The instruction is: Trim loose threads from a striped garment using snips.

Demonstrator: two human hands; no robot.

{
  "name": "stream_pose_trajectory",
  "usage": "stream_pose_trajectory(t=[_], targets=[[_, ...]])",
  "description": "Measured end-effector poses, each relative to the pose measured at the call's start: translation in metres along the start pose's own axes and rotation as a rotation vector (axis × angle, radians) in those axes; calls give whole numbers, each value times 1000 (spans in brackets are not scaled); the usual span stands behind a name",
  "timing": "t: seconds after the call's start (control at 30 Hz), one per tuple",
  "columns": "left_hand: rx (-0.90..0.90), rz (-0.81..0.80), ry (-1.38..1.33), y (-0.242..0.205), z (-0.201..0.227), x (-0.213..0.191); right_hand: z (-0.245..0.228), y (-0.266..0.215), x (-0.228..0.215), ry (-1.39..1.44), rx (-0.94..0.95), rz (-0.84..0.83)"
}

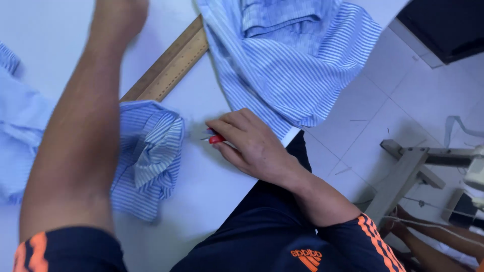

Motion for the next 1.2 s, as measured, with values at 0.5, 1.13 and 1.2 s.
stream_pose_trajectory(t=[0.5,1.13,1.2], targets=[[-391,128,-1485,-246,126,-159,61,-16,-13,1231,475,424],[-46,-60,-669,-264,207,-174,84,-13,10,1061,445,597],[107,-171,-661,-271,214,-140,75,-23,18,898,472,511]])
Point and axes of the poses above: each hand's wrist, its own y-axis towards the middle knuckle, its own x-axis out of the palm, z = x × y, the point moved 6 cm from there along y, towards the middle knuckle, and after that the axes turned 7 degrees about y, right-handed, at the moved point
